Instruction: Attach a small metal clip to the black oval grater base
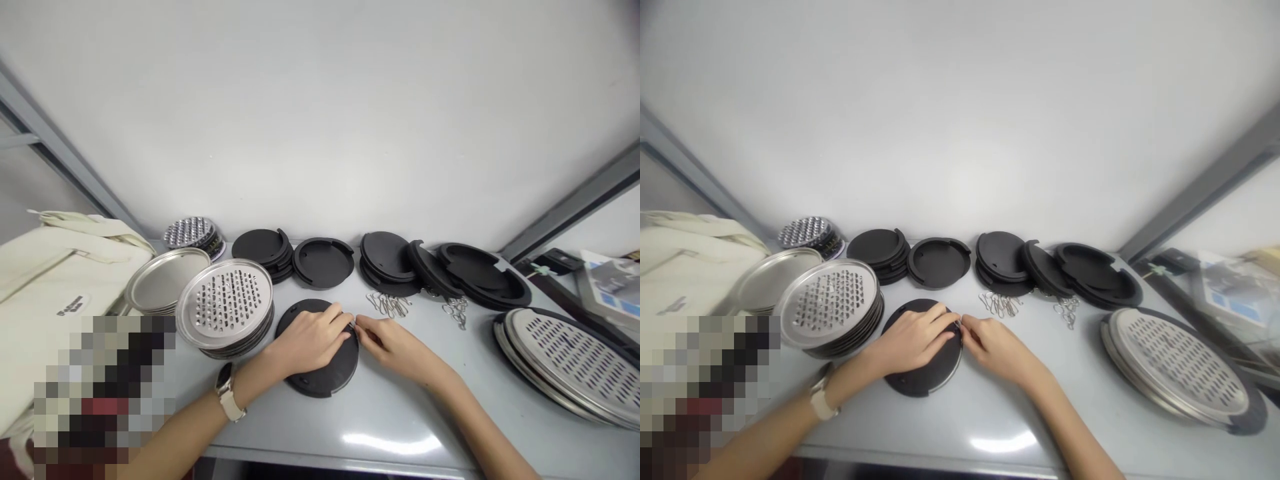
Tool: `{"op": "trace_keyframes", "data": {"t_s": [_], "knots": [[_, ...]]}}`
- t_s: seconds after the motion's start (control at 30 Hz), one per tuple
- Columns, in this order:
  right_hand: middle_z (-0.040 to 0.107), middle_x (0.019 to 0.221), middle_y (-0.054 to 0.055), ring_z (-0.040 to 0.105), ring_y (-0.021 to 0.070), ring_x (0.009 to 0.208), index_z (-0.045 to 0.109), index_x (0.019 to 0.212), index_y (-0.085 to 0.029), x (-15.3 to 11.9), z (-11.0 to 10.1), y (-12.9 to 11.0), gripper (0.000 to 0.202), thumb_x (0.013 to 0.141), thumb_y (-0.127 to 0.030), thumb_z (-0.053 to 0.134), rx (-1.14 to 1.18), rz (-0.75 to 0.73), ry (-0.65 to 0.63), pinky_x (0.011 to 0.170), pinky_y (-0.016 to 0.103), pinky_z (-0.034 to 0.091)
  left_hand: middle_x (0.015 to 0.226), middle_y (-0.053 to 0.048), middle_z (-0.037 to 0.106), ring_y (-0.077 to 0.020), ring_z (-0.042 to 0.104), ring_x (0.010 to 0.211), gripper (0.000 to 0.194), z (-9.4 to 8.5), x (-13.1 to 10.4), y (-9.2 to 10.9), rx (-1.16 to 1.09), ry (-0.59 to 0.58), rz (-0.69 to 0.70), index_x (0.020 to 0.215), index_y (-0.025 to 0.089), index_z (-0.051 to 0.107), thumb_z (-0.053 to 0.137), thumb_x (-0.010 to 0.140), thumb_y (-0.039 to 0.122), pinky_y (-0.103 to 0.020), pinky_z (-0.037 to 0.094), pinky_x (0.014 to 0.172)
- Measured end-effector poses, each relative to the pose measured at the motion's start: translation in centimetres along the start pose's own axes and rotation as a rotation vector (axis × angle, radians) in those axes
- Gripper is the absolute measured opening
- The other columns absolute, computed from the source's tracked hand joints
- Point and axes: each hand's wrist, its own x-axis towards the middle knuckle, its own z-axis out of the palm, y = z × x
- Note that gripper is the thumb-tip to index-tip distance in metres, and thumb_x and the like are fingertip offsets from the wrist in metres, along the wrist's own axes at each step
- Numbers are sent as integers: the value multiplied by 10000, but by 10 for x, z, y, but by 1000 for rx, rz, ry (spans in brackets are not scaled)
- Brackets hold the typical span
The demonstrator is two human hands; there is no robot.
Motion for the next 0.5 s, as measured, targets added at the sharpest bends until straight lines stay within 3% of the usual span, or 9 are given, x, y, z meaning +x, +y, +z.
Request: {"op": "trace_keyframes", "data": {"t_s": [0.5], "knots": [[461,557,-45,390,98,477,442,731,-198,0,-1,1,247,943,-254,327,-27,13,-31,502,228,273,996,-41,510,-133,569,714,301,0,0,-1,-8,-1,14,1200,209,457,267,984,299,-243,450,557]]}}
